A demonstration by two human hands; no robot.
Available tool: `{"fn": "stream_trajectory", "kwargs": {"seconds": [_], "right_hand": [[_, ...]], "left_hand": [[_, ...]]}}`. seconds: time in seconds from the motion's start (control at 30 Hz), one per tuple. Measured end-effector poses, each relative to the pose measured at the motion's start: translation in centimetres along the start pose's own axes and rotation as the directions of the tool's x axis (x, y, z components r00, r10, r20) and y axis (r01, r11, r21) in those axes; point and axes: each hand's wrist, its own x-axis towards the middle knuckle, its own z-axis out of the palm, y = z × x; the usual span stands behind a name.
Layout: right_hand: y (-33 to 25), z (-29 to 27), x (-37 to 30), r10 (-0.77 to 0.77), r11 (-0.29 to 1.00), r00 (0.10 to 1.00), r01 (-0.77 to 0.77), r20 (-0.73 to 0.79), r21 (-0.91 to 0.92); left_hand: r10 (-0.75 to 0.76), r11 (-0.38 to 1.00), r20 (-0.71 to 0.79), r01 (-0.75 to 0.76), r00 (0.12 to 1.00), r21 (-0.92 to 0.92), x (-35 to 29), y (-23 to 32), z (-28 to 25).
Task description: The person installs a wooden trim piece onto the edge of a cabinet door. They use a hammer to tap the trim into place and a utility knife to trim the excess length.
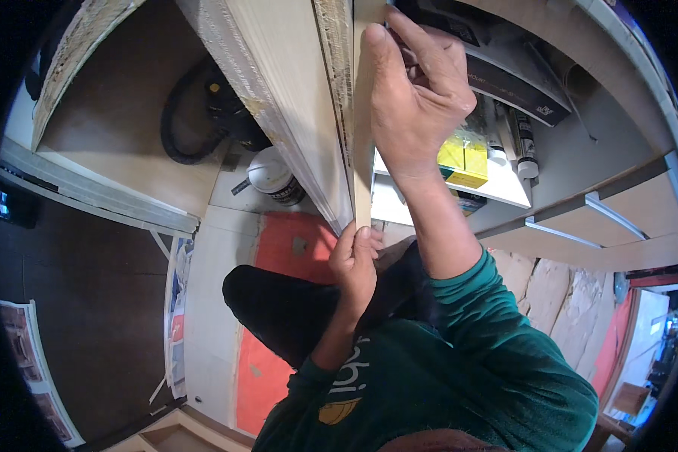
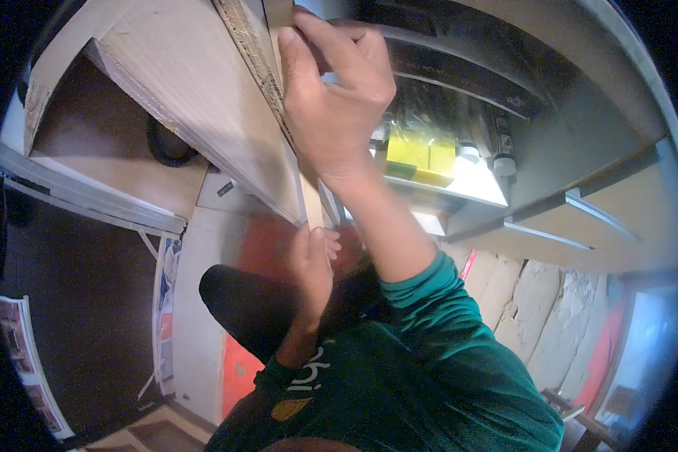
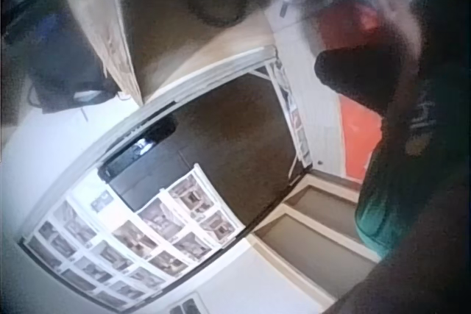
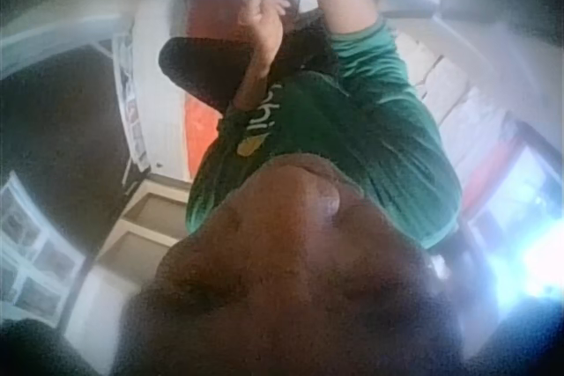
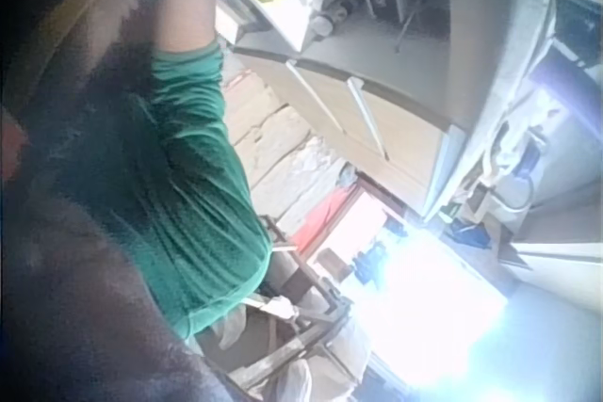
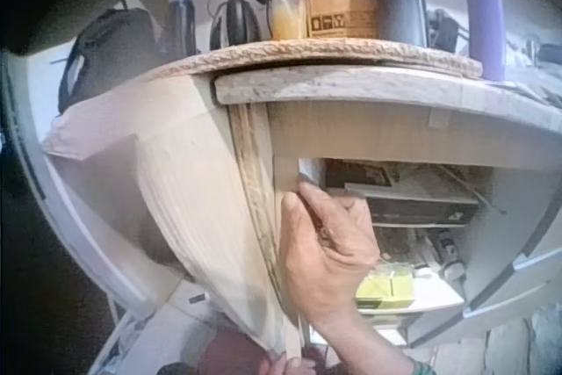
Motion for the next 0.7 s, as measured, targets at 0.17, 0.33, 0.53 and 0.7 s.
{"fn": "stream_trajectory", "kwargs": {"seconds": [0.17, 0.33, 0.53, 0.7], "right_hand": [[-0.4, 0.4, 0.5, -0.101, 0.994, 0.995, 0.100, -0.026, -0.036], [0.1, 0.6, 0.8, -0.172, 0.985, 0.984, 0.171, -0.038, -0.022], [-0.5, 0.9, 0.3, 0.002, 0.999, 0.997, 0.001, -0.079, 0.032], [0.5, 1.2, 0.2, 0.035, 0.983, 0.996, -0.018, -0.087, 0.183]], "left_hand": [[-0.032, 0.999, 0.003, 0.032, 0.999, 0.010, 0.3, -0.4, -0.4], [0.012, 1.000, 0.002, -0.012, 1.000, 0.004, 1.1, -0.5, 0.1], [0.023, 0.999, 0.018, -0.023, 1.000, -0.036, 0.8, -0.1, 0.5], [0.001, 1.000, 0.042, -0.001, 0.999, 0.001, 0.9, 0.3, 0.2]]}}
